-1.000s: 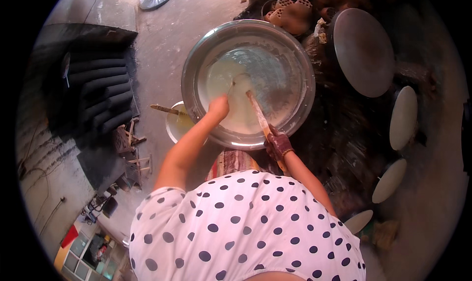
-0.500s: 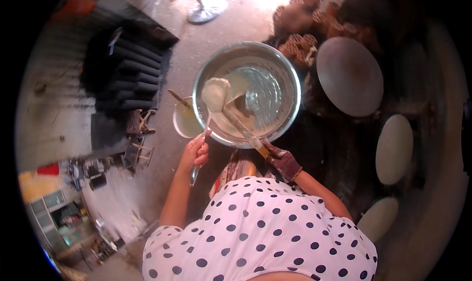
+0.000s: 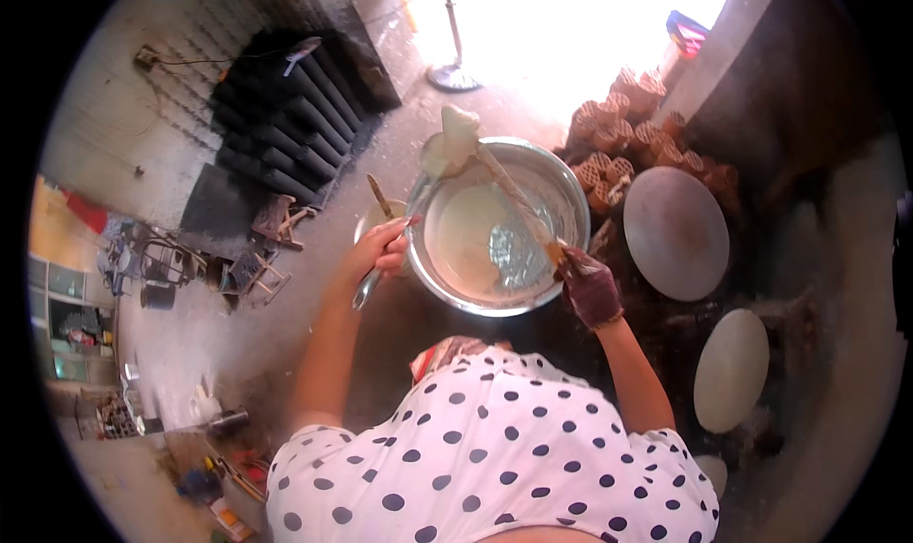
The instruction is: The person scoops batter from a bowl with a ladle and pours it onto heated griddles, spreads it into thin layers using a wooden stick, and removes the cooked flatbreads by hand.
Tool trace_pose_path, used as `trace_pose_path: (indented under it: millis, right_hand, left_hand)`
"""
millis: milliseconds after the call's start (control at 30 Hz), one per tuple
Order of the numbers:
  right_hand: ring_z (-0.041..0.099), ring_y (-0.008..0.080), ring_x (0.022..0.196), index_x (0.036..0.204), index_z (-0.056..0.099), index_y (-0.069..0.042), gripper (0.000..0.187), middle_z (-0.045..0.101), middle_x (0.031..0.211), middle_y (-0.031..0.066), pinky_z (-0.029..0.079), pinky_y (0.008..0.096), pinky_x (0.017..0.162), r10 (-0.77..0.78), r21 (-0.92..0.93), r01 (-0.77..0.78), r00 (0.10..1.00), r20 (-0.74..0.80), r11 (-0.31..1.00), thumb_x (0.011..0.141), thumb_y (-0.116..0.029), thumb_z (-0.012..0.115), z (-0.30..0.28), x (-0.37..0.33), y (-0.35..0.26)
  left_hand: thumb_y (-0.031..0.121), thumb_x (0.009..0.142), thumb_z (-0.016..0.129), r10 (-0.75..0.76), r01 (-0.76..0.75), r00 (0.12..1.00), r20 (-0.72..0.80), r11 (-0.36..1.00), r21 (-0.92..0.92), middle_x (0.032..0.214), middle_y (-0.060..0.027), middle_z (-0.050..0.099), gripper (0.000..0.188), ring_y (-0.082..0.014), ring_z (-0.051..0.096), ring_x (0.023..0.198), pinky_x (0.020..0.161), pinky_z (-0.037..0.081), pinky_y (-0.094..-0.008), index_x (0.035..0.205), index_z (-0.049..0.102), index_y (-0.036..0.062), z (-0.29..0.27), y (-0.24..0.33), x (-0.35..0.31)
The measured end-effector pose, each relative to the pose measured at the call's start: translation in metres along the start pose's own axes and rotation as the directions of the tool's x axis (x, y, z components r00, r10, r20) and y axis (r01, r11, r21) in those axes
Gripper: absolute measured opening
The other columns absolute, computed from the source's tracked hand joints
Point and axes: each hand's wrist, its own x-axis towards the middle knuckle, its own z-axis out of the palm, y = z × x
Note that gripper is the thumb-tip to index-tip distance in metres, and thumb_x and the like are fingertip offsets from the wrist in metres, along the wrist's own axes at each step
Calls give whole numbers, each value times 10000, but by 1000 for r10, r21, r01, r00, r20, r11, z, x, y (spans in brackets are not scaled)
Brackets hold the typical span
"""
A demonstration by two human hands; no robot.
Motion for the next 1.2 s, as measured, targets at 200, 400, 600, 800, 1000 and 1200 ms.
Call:
trace_pose_path:
  millis: [200,400,600,800,1000,1200]
  right_hand:
    - [617,287,723,1195,593,-213,391,588,826,82,514,392,608,-50,-657,-38,992,-114,753,809,-170,644,14,-55,47]
    - [621,304,786,1244,565,-227,445,607,898,82,513,386,667,148,-460,-341,902,-406,820,808,-212,650,-4,-118,59]
    - [634,304,761,1280,554,-218,520,629,959,104,526,375,660,140,-433,-450,802,-580,781,789,-98,676,-50,-177,66]
    - [632,334,787,1293,548,-210,528,632,930,152,528,385,677,172,-376,-651,618,-767,659,789,-120,678,-124,-222,72]
    - [627,357,820,1286,548,-158,475,623,984,186,531,393,716,209,-306,-777,483,-850,550,823,-170,657,-165,-317,112]
    - [621,360,789,1229,581,-161,396,612,903,167,520,419,667,215,-371,-790,520,-827,488,841,-224,627,-229,-246,159]
  left_hand:
    - [170,1012,351,-159,262,958,240,826,-500,630,52,390,350,2,366,428,345,284,-169,1310,395,-7,-5,-49,100]
    - [195,994,409,-317,356,926,204,914,-197,618,42,426,344,-29,349,387,342,274,-192,1317,441,80,79,-80,139]
    - [164,989,416,-362,438,831,423,894,-96,619,35,414,353,-35,341,402,361,267,-195,1328,436,68,201,-52,195]
    - [117,972,429,-509,659,583,634,752,-3,602,57,399,344,-41,363,394,361,277,-192,1310,422,55,367,-76,249]
    - [155,983,410,-506,115,662,553,798,591,628,44,418,232,-64,375,440,426,343,-233,1189,501,99,458,-110,299]
    - [157,926,494,-463,71,751,471,765,640,635,-12,507,118,-103,449,441,411,372,-253,973,564,75,513,-166,328]
